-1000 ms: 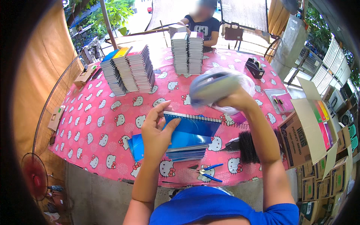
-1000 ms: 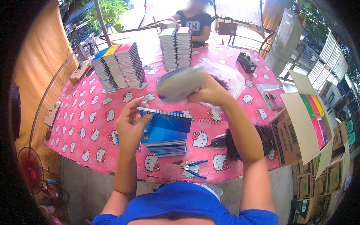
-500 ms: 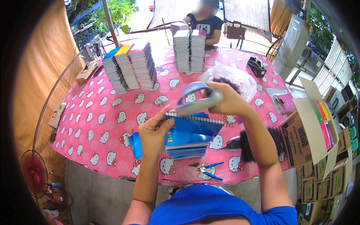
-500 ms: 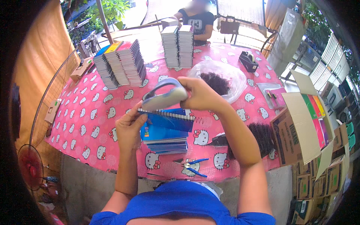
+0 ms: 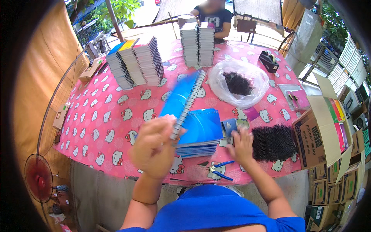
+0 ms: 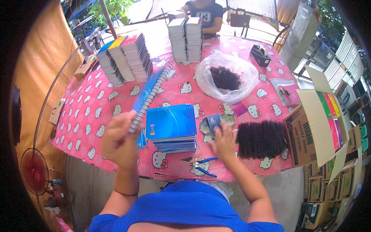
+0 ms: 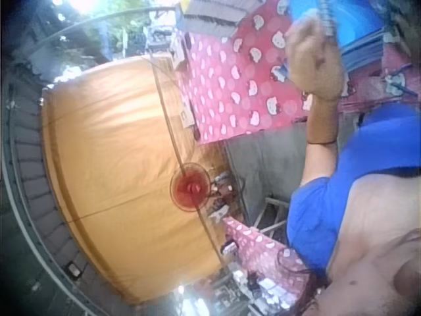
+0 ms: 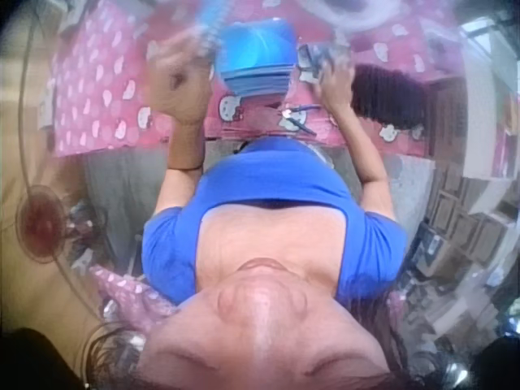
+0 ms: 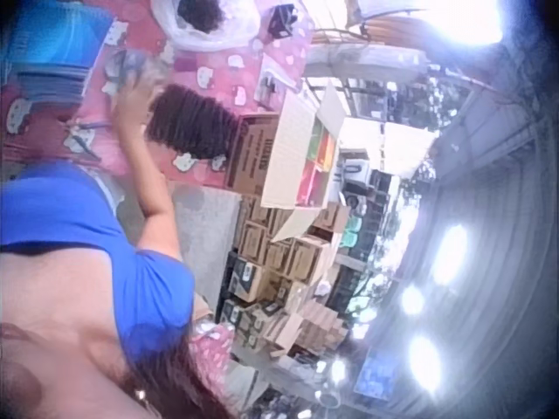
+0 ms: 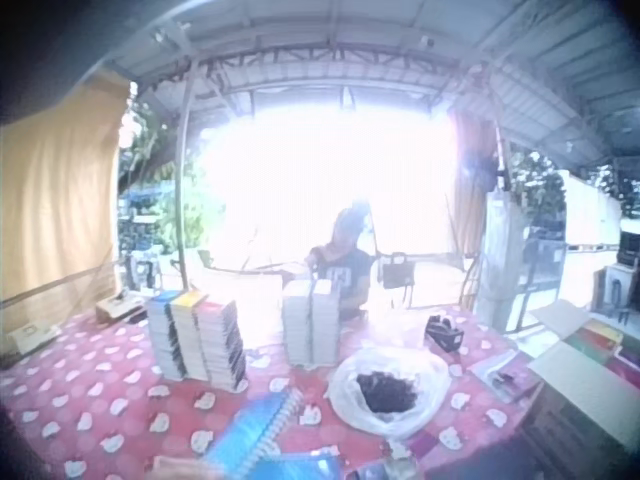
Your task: The person binds a notepad by inserting a plastic coil into the holes of a stack of papers and covers, then trims the excess coil with a pair of side-cutters.
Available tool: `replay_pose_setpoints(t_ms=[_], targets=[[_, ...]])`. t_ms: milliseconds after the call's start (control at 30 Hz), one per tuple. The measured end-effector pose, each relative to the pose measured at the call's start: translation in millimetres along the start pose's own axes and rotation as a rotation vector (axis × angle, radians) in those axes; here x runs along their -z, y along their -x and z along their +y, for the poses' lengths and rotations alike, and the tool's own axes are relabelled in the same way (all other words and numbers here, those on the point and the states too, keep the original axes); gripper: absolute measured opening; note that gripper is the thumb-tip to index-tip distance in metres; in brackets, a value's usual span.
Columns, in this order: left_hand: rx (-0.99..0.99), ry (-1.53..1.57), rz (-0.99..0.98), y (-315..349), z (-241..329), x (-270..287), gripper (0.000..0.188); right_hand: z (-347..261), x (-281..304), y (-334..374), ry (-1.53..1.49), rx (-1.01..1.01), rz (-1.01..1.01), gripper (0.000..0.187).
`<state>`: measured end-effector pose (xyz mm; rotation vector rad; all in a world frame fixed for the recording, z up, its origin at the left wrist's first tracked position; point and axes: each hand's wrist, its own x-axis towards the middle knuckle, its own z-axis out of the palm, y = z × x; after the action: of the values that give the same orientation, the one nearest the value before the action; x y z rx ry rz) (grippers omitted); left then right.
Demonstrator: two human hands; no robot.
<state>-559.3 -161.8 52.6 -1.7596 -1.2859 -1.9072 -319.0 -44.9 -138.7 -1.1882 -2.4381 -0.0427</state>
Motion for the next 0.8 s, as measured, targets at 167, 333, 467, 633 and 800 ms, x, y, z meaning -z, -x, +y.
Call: replay_pose_setpoints(t_ms=[167, 333, 467, 633, 800], targets=[[0.036, -0.069, -0.249, 51, -6, -15, 0.021, -38, -5, 90, -0.282, 0.157, -0.214, 0.055], [0.024, -0.070, -0.186, 52, 1, -18, 0.022, -52, 78, 59, -0.775, 0.059, -0.157, 0.046], [0.038, -0.077, -0.160, 53, 8, -19, 0.023, -85, 152, 3, -0.728, 0.142, 0.208, 0.048], [0.013, -0.055, -0.175, 50, 8, -24, 0.024, -91, 134, 1, -0.853, 0.070, 0.117, 0.050], [-0.010, -0.068, -0.195, 49, 5, -23, 0.024, -98, 135, -4, -0.872, 0.043, 0.118, 0.045]])
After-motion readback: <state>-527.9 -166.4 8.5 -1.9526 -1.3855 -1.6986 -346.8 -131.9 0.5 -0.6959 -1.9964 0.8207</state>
